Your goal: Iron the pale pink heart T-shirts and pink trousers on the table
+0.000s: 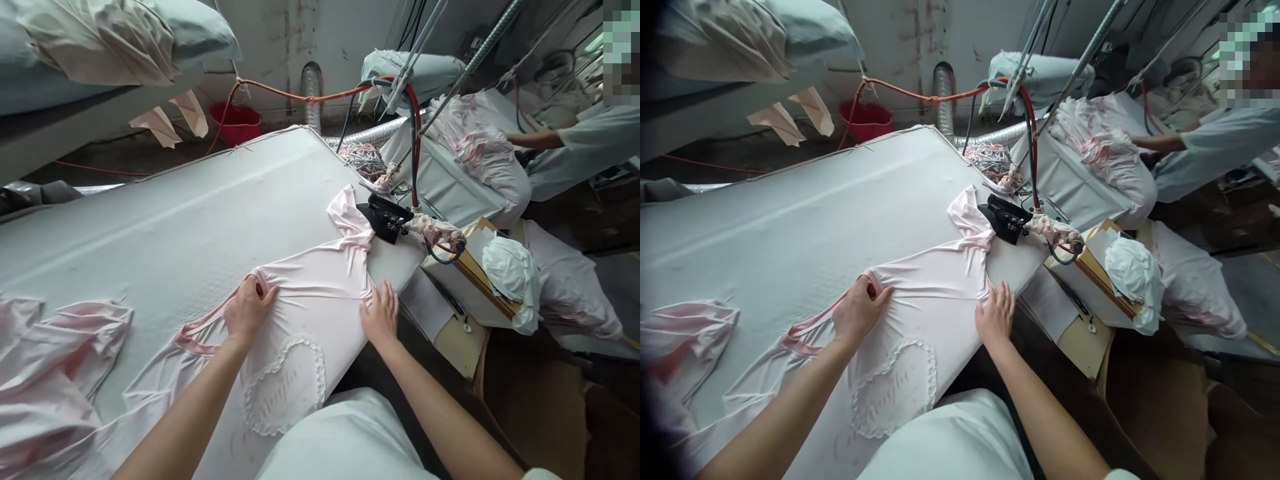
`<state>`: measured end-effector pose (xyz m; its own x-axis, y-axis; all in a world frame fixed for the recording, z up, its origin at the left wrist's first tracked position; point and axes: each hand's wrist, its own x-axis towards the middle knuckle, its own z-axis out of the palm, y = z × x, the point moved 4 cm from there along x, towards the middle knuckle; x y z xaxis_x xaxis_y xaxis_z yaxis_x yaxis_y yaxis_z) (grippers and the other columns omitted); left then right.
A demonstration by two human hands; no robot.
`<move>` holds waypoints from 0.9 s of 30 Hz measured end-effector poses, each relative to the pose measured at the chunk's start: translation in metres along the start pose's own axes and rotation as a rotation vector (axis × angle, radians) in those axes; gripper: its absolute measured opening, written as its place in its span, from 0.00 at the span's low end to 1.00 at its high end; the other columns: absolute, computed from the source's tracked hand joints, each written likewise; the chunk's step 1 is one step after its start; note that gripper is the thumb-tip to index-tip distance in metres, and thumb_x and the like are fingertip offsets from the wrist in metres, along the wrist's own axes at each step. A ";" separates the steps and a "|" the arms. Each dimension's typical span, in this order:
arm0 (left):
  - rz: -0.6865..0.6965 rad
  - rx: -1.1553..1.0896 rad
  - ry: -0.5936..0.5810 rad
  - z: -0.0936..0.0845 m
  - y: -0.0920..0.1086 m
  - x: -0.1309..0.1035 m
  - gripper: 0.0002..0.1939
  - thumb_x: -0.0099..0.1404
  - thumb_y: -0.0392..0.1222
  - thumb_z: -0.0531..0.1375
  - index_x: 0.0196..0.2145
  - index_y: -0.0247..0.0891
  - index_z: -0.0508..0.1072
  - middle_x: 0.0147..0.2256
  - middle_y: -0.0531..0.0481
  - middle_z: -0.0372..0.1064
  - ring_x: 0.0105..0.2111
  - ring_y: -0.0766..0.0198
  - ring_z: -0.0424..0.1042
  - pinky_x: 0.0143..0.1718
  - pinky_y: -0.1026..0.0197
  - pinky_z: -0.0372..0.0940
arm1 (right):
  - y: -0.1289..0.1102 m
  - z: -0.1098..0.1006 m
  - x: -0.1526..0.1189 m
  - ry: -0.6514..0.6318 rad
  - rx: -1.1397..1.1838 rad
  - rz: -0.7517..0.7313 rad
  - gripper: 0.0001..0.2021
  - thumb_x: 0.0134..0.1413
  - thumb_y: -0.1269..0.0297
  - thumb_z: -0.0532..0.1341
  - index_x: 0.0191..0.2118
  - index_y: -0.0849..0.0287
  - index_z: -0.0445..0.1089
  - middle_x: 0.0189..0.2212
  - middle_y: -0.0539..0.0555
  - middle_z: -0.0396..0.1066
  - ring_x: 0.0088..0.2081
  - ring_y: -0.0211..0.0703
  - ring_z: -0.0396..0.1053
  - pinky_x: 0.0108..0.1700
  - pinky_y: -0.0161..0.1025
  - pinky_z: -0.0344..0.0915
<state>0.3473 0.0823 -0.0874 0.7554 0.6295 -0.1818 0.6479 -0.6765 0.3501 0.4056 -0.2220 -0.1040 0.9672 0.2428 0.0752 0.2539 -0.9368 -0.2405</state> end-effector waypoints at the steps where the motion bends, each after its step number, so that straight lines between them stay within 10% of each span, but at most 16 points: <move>1: -0.006 -0.001 -0.003 0.001 0.000 0.000 0.19 0.70 0.60 0.56 0.45 0.42 0.66 0.44 0.44 0.74 0.41 0.48 0.74 0.32 0.57 0.54 | -0.018 0.000 -0.001 -0.013 0.044 -0.055 0.28 0.68 0.59 0.52 0.69 0.65 0.60 0.71 0.67 0.54 0.73 0.59 0.47 0.72 0.60 0.46; 5: 0.009 -0.024 0.033 0.004 -0.001 0.000 0.18 0.69 0.60 0.57 0.44 0.42 0.66 0.42 0.43 0.74 0.42 0.46 0.74 0.34 0.56 0.57 | -0.094 0.026 0.002 -0.241 0.201 -0.470 0.30 0.66 0.56 0.56 0.71 0.55 0.59 0.72 0.59 0.55 0.74 0.52 0.47 0.73 0.54 0.46; 11: 0.067 0.030 0.169 0.011 0.001 0.003 0.18 0.70 0.55 0.55 0.47 0.39 0.67 0.45 0.37 0.72 0.50 0.44 0.70 0.49 0.50 0.61 | -0.059 0.020 0.053 -0.009 0.145 0.028 0.30 0.65 0.63 0.55 0.71 0.65 0.58 0.73 0.68 0.48 0.74 0.62 0.43 0.71 0.66 0.43; 15: 0.032 0.013 0.174 0.016 0.000 0.004 0.21 0.70 0.56 0.54 0.49 0.34 0.68 0.45 0.34 0.72 0.49 0.42 0.71 0.50 0.48 0.60 | -0.129 0.046 0.049 -0.164 0.245 -0.532 0.29 0.66 0.60 0.55 0.71 0.55 0.58 0.72 0.58 0.55 0.73 0.49 0.47 0.73 0.51 0.45; 18: 0.024 0.012 0.226 0.015 -0.003 0.004 0.25 0.70 0.58 0.55 0.51 0.34 0.69 0.46 0.33 0.71 0.51 0.41 0.70 0.51 0.48 0.60 | -0.154 0.061 0.077 -0.227 0.185 -0.603 0.27 0.69 0.57 0.54 0.70 0.52 0.59 0.73 0.55 0.51 0.74 0.48 0.44 0.74 0.51 0.40; 23: -0.037 -0.013 0.293 0.011 -0.005 0.010 0.26 0.70 0.59 0.55 0.53 0.35 0.71 0.50 0.33 0.71 0.53 0.41 0.68 0.52 0.47 0.60 | -0.082 0.024 0.179 -0.199 0.017 -0.512 0.26 0.66 0.56 0.58 0.67 0.56 0.64 0.71 0.61 0.56 0.71 0.52 0.50 0.71 0.51 0.45; 27: -0.146 -0.082 0.326 0.009 -0.004 0.018 0.34 0.70 0.57 0.56 0.64 0.31 0.63 0.52 0.31 0.71 0.54 0.41 0.69 0.53 0.47 0.61 | -0.029 0.002 0.216 -0.300 -0.150 -0.525 0.22 0.66 0.47 0.58 0.54 0.58 0.73 0.51 0.64 0.75 0.54 0.56 0.69 0.57 0.48 0.61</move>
<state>0.3590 0.0926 -0.1005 0.5762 0.8148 0.0631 0.7265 -0.5461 0.4172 0.6077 -0.1421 -0.0829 0.6803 0.7206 -0.1336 0.7133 -0.6929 -0.1053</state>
